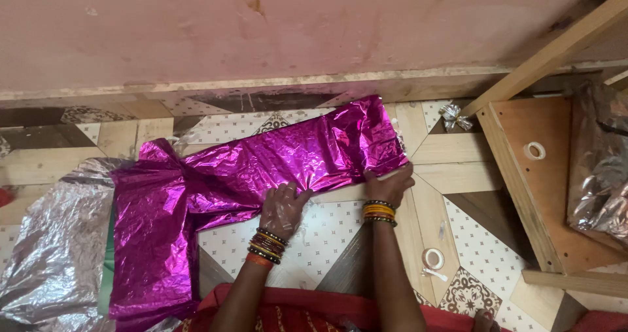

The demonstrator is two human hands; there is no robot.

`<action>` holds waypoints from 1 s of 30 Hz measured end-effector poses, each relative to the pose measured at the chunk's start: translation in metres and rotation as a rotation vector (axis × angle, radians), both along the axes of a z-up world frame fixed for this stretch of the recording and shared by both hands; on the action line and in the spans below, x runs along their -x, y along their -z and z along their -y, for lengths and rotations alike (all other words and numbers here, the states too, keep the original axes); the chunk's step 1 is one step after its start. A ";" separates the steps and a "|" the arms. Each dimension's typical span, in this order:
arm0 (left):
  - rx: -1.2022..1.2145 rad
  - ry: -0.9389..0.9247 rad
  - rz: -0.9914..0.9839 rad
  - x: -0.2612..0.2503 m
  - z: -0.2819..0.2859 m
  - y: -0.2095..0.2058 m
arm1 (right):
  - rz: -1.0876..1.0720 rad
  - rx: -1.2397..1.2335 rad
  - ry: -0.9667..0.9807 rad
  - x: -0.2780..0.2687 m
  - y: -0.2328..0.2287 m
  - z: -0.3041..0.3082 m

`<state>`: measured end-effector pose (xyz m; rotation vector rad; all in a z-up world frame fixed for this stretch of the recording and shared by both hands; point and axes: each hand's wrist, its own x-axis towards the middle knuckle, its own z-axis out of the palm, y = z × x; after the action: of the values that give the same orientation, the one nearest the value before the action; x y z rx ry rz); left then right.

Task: The person wraps a green diary in shiny pink wrapping paper on a tiled floor. They fold the paper around the diary, smooth the edges, and secure the folds with clear adhesive tape.

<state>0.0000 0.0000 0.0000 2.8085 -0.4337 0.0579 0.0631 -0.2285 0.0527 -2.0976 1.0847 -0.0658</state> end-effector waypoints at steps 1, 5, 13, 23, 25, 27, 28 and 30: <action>-0.002 0.004 -0.032 -0.001 -0.001 0.000 | 0.017 0.033 -0.014 -0.003 0.004 0.004; -0.051 0.040 0.080 -0.003 0.002 -0.001 | 0.031 0.186 -0.102 -0.014 0.017 0.024; -0.016 0.052 0.141 -0.004 0.006 -0.003 | 0.041 -0.139 -0.162 -0.032 0.040 0.070; 0.101 0.152 0.199 0.001 0.026 -0.003 | -0.244 -0.135 -0.604 0.026 0.040 0.133; 0.118 0.171 0.213 0.006 0.045 0.001 | -0.235 -0.241 -0.537 0.024 0.041 0.138; 0.099 0.182 0.146 0.010 0.063 0.003 | -0.184 -0.346 -0.449 0.023 0.043 0.141; 0.057 0.216 0.139 0.011 0.066 0.003 | -0.123 -0.397 -0.415 0.027 0.046 0.143; -0.025 0.281 0.129 0.012 0.072 0.002 | 0.000 -0.496 -0.345 0.036 0.054 0.142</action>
<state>-0.0115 -0.0715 -0.0023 2.7479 -0.8596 0.1740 0.0273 -0.3707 -0.0015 -1.7943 0.6393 0.3376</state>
